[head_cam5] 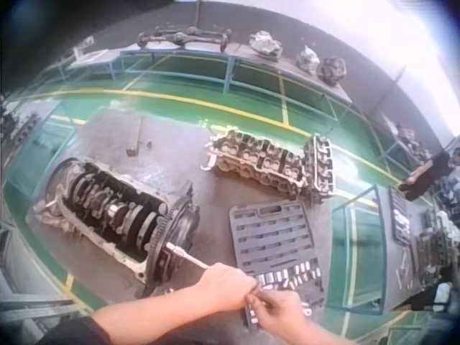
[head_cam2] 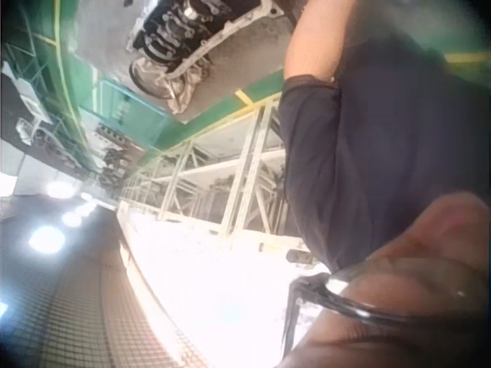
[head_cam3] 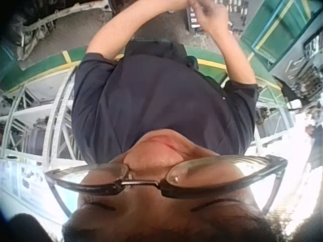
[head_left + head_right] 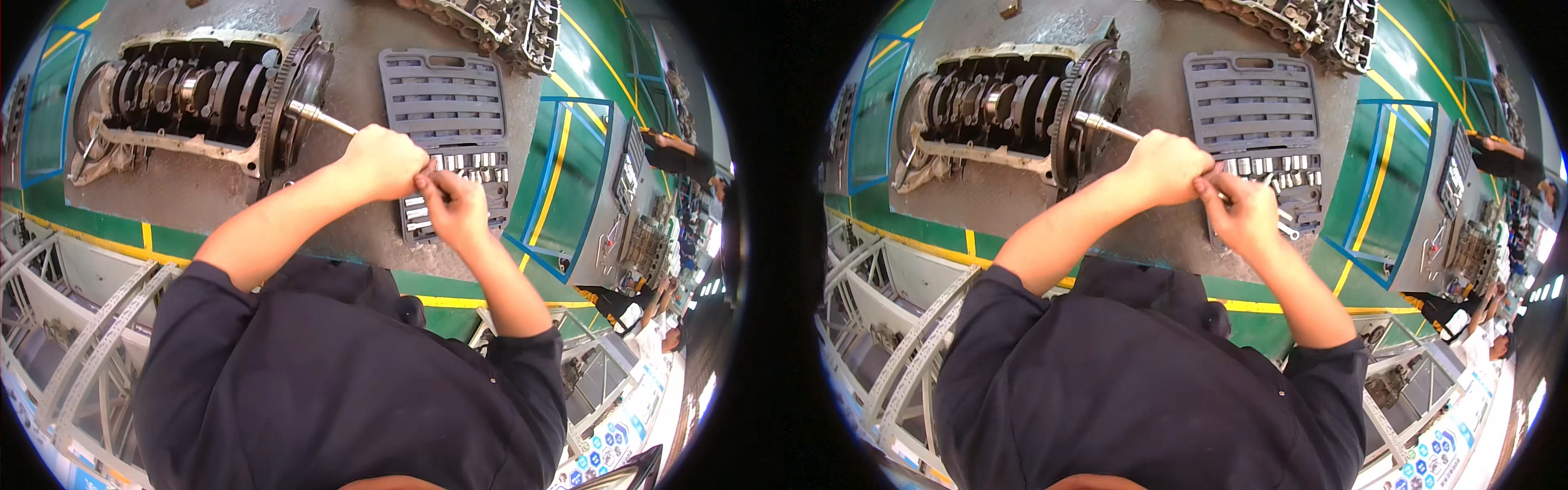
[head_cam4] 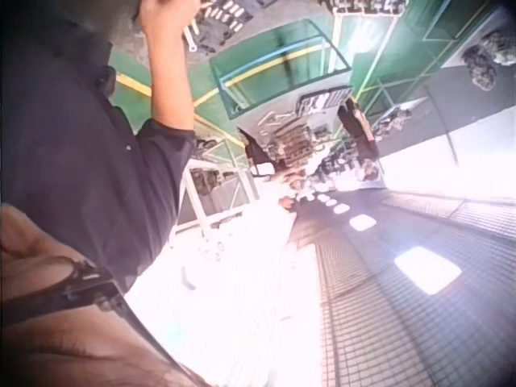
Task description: Loosening or tightening bolts on a clutch and flywheel assembly using a speed handle and socket.
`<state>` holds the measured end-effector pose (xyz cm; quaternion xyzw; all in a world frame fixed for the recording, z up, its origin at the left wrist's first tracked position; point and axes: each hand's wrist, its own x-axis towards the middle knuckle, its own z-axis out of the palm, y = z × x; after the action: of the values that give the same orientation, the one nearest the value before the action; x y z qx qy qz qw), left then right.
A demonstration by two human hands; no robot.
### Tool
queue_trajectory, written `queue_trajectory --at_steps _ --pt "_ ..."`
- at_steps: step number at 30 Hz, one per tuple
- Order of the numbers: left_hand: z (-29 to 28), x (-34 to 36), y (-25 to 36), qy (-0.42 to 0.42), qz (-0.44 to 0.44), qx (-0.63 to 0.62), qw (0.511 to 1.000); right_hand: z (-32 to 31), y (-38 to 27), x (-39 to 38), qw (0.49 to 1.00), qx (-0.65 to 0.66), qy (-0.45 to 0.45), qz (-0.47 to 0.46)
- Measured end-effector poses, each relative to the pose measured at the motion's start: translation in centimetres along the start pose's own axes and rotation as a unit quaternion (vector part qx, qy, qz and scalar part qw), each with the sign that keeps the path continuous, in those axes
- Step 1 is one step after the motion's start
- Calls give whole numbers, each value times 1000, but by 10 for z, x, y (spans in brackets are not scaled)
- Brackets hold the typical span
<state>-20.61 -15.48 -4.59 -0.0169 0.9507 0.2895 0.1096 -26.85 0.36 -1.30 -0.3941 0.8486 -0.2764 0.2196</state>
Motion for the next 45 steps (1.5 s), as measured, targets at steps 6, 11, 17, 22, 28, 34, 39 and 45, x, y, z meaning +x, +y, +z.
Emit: queue_trajectory --at_steps 6,11,17,22,28,34,39,45 --pt "-8 5 1 66 -3 -43 997 -27 28 2 996 19 52 -73" --pt "-25 7 3 116 7 -126 985 -72 81 -25 965 -174 194 28" --pt "-4 12 -3 178 44 -30 983 -19 67 -42 695 536 355 321" --pt "19 6 -13 215 139 33 966 26 30 -17 566 738 222 293" --pt "7 9 -1 150 177 63 971 6 67 5 391 772 274 419" --pt "14 16 -1 230 177 75 954 19 83 38 506 668 272 473" --pt "15 28 -22 161 274 156 935 33 80 33 752 402 354 384" --pt "-6 13 5 14 194 333 923 44 61 14 701 524 441 199"
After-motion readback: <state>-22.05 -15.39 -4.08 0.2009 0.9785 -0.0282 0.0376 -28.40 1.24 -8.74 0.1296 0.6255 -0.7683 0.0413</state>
